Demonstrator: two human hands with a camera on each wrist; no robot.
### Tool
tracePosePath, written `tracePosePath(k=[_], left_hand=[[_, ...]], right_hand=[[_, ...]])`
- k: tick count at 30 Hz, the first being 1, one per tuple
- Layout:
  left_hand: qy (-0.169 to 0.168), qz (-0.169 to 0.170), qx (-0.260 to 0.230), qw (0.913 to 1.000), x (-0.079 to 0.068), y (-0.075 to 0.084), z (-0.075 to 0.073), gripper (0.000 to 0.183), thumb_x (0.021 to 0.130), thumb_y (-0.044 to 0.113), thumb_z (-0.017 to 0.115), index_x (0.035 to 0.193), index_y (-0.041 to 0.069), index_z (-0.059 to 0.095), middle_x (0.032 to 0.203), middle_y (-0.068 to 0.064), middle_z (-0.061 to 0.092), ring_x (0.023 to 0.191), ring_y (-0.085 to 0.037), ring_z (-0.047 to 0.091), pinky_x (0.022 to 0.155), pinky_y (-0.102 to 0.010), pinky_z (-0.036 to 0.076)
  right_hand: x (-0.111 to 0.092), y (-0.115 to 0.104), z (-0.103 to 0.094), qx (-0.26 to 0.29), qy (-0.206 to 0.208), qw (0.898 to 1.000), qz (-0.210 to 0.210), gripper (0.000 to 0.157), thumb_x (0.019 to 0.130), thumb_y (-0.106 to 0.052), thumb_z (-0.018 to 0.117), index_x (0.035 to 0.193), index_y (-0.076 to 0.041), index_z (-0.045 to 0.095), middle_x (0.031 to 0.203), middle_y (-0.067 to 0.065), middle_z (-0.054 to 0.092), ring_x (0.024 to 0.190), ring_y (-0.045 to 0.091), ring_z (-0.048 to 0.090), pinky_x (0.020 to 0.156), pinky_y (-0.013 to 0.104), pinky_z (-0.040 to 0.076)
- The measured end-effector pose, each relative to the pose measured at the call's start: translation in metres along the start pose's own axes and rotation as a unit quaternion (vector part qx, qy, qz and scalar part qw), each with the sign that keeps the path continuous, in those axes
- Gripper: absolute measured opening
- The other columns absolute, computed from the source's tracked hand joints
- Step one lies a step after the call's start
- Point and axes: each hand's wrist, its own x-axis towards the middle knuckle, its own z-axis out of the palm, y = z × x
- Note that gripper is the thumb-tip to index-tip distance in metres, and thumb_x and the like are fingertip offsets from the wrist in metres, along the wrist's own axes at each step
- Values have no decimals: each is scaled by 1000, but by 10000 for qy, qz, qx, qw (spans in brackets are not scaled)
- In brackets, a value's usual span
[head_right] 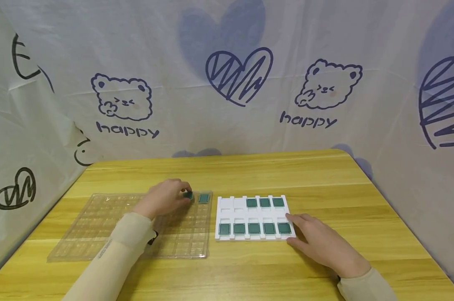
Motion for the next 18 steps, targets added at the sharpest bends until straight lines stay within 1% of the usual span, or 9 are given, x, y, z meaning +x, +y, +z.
tracePosePath(k=[4,8,18], left_hand=[[19,21,32,10000,7,-1,6,26,91,28,75,114,17,72,112,-2,72,101,-21,67,86,-44,57],[-15,11,0,10000,11,0,9,25,91,28,75,113,18,72,111,-1,72,98,-20,67,84,-45,57],[-82,26,-82,9999,11,2,8,24,91,27,75,113,18,72,108,0,72,93,-18,66,80,-43,57]], right_hand=[[-2,-1,0,10,40,9999,92,59,95,-35,68,144,-5,53,139,16,60,126,35,58,102,55,48],[-3,-3,1,-6,45,9998,167,60,95,-37,68,144,-6,53,140,17,59,127,35,58,103,55,48],[-3,-2,1,-30,67,9999,150,59,95,-36,67,144,-6,53,139,17,59,127,36,58,103,55,48]])
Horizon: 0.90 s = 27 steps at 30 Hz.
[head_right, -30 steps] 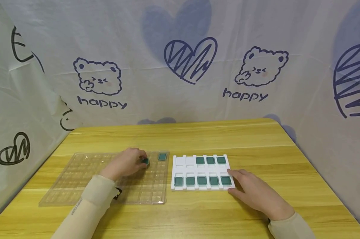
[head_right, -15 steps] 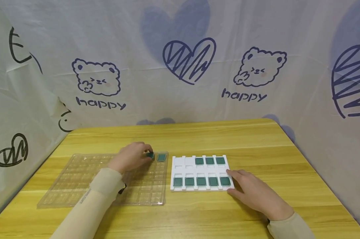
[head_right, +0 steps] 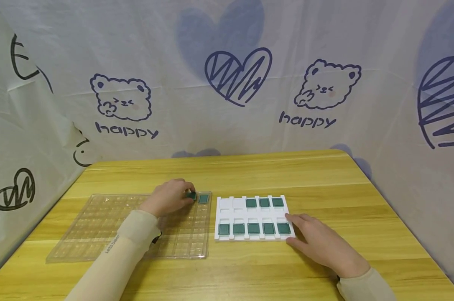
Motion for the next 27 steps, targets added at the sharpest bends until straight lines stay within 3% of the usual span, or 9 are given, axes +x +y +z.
tracePosePath(k=[17,27], left_hand=[[-59,7,-58,10000,-2,1,0,29,91,26,75,118,15,70,114,-3,72,99,-21,67,85,-45,57],[-119,88,79,9999,-1,1,2,25,93,25,73,116,17,69,110,-1,72,94,-17,66,84,-39,56]], right_hand=[[2,0,-1,41,-159,9999,21,60,96,-37,67,144,-4,52,139,17,60,126,36,58,102,55,48],[3,2,-1,41,-114,9999,-29,59,96,-35,67,144,-4,53,139,17,59,127,37,57,103,56,47]])
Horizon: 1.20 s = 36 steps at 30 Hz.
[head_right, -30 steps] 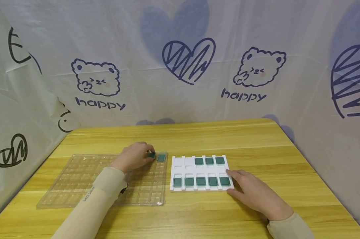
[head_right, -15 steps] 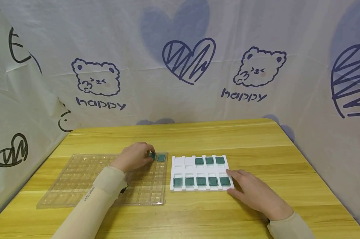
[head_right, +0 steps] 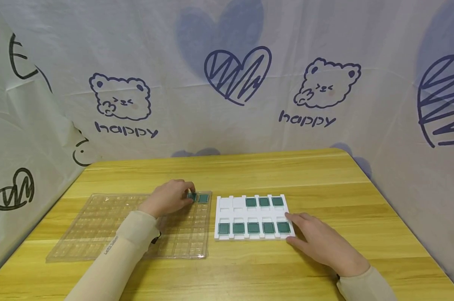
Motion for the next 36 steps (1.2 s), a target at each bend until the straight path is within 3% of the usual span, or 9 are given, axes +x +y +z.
tracePosePath(k=[6,17,26,36], left_hand=[[-32,-16,25,10000,-1,0,0,21,94,26,72,113,20,70,110,-1,71,91,-16,65,79,-38,55],[48,-26,-38,10000,-4,-1,3,28,90,30,75,114,17,70,110,-2,71,94,-18,65,84,-41,55],[54,-96,72,9999,-8,6,1,29,90,30,76,115,16,69,111,-3,71,98,-21,65,86,-44,56],[322,-134,105,9993,-15,20,-5,34,92,35,73,121,17,69,113,-2,70,94,-19,64,82,-43,56]], right_hand=[[0,0,-1,-9,4,10000,-36,59,96,-35,67,144,-4,53,139,18,59,127,38,57,102,56,48],[-1,0,0,9,30,9999,-104,59,96,-35,67,143,-4,53,139,18,60,127,37,58,102,55,48],[-1,-1,0,-15,24,10000,-14,59,95,-36,67,143,-4,54,138,17,60,126,36,59,101,54,49],[-1,1,2,-39,73,9999,-59,60,95,-35,68,144,-4,53,138,18,60,125,36,59,101,54,49]])
